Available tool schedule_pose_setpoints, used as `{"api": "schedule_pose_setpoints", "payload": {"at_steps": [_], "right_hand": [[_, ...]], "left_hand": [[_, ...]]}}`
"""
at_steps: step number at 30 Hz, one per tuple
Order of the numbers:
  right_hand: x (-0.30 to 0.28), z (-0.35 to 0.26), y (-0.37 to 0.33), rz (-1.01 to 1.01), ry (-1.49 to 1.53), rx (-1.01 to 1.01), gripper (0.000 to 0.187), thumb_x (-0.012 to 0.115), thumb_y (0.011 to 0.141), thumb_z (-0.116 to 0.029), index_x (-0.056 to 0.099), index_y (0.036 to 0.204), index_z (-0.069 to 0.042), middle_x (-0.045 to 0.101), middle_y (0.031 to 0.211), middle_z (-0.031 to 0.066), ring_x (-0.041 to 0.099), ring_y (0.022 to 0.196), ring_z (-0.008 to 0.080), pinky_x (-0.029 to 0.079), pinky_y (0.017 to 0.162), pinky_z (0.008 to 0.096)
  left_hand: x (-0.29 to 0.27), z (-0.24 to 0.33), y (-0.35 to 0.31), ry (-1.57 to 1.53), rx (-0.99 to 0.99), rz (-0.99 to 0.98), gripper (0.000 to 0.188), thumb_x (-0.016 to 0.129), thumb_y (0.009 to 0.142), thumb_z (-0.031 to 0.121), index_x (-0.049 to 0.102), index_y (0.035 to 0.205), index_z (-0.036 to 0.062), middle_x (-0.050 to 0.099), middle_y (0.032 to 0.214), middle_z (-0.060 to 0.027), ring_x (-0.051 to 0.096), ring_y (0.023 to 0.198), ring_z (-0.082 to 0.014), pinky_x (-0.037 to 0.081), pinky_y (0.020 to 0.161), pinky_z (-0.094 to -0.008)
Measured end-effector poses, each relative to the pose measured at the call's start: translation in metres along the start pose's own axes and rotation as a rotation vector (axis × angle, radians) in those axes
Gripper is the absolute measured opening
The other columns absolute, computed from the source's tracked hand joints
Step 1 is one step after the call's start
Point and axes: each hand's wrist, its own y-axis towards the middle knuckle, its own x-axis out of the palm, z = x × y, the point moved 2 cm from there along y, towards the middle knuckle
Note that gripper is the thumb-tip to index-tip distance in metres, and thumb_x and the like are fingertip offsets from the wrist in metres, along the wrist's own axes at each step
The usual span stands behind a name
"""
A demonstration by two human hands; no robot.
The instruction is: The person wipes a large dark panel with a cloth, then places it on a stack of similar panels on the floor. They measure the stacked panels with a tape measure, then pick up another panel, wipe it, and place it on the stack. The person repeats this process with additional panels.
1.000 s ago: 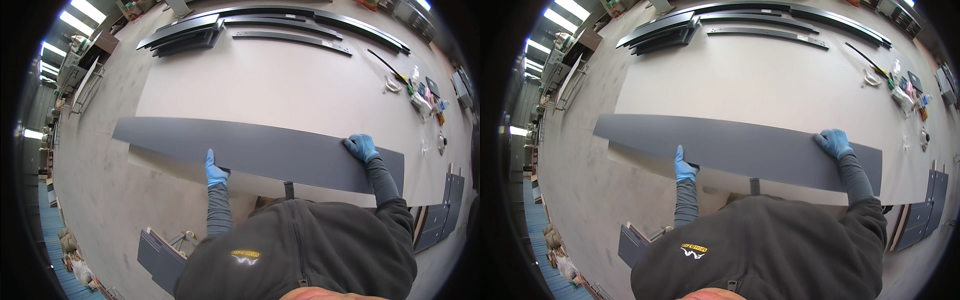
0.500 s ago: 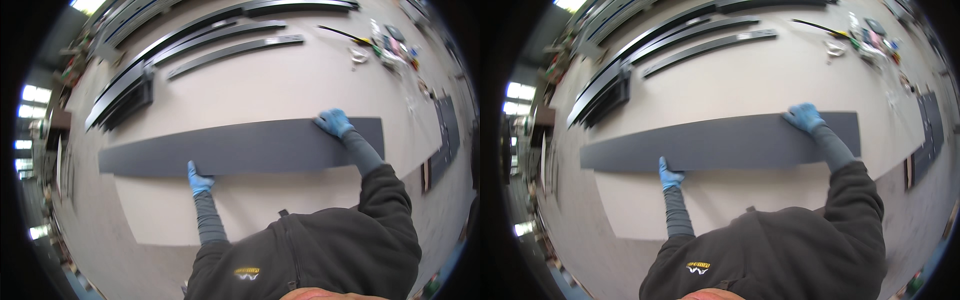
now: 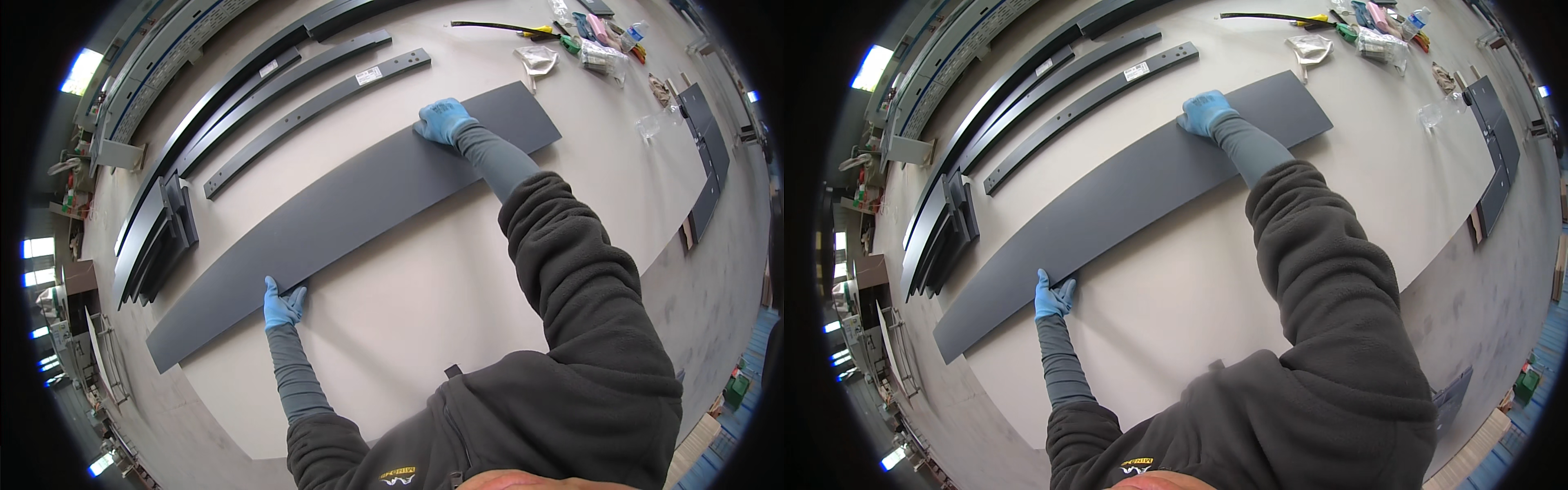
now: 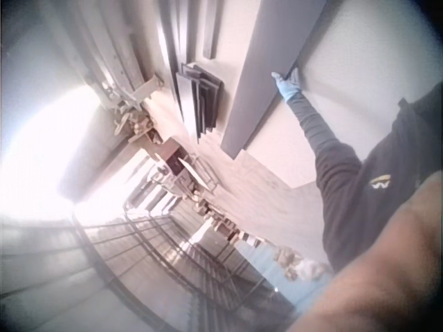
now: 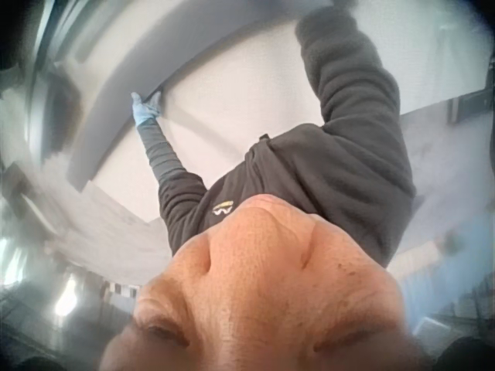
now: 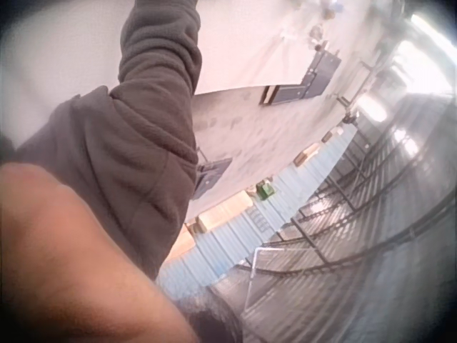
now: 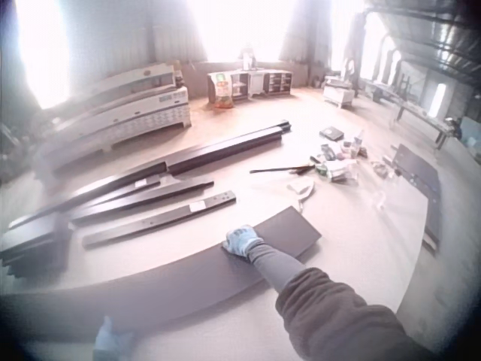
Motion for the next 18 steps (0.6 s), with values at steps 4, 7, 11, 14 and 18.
{"api": "schedule_pose_setpoints", "payload": {"at_steps": [4, 7, 11, 14, 18], "right_hand": [[0.000, 0.001, 0.012, 0.018, 0.087, 0.032, 0.048, 0.046, 0.107, -0.042, 0.076, 0.111, -0.005, 0.077, 0.111, 0.0211, 0.073, 0.108, 0.0381, 0.054, 0.098, 0.0479], [-0.014, 0.005, 0.002, 0.215, 0.225, -0.033, 0.043, 0.047, 0.108, -0.038, 0.075, 0.111, -0.005, 0.076, 0.105, 0.0219, 0.073, 0.102, 0.0389, 0.056, 0.091, 0.0496], [-0.058, -0.005, -0.017, 1.027, 0.436, -0.328, 0.014, 0.067, 0.098, -0.022, 0.070, 0.093, -0.009, 0.070, 0.078, 0.0183, 0.069, 0.074, 0.0396, 0.055, 0.067, 0.0499], [-0.060, -0.020, -0.059, 0.983, 0.419, -0.412, 0.010, 0.069, 0.091, -0.018, 0.067, 0.094, -0.009, 0.068, 0.084, 0.0151, 0.068, 0.078, 0.0368, 0.055, 0.072, 0.0465], [-0.009, -0.029, -0.169, 0.771, 0.299, -0.424, 0.020, 0.070, 0.094, -0.026, 0.059, 0.095, -0.009, 0.065, 0.093, 0.0134, 0.066, 0.089, 0.0363, 0.053, 0.081, 0.0483]], "left_hand": [[-0.006, 0.013, 0.009, 0.185, -0.108, -0.006, 0.103, 0.062, 0.090, 0.079, 0.051, 0.141, -0.0101, 0.067, 0.133, -0.0262, 0.072, 0.115, -0.0387, 0.066, 0.088, -0.0421], [-0.005, 0.020, 0.011, 0.306, -0.068, 0.029, 0.104, 0.059, 0.092, 0.080, 0.052, 0.140, -0.0122, 0.066, 0.138, -0.0264, 0.072, 0.116, -0.0359, 0.065, 0.086, -0.0382], [0.016, 0.026, 0.023, 0.337, -0.021, 0.067, 0.099, 0.056, 0.096, 0.078, 0.056, 0.137, -0.0115, 0.068, 0.138, -0.0212, 0.074, 0.113, -0.0297, 0.064, 0.081, -0.0341], [0.030, 0.032, 0.032, 0.311, 0.019, 0.119, 0.089, 0.058, 0.095, 0.076, 0.066, 0.130, -0.0052, 0.076, 0.125, -0.0104, 0.077, 0.101, -0.0209, 0.066, 0.068, -0.0296], [0.037, 0.039, 0.043, 0.353, 0.065, 0.097, 0.090, 0.052, 0.099, 0.075, 0.064, 0.129, -0.0085, 0.074, 0.128, -0.0163, 0.077, 0.103, -0.0259, 0.065, 0.075, -0.0311]]}}
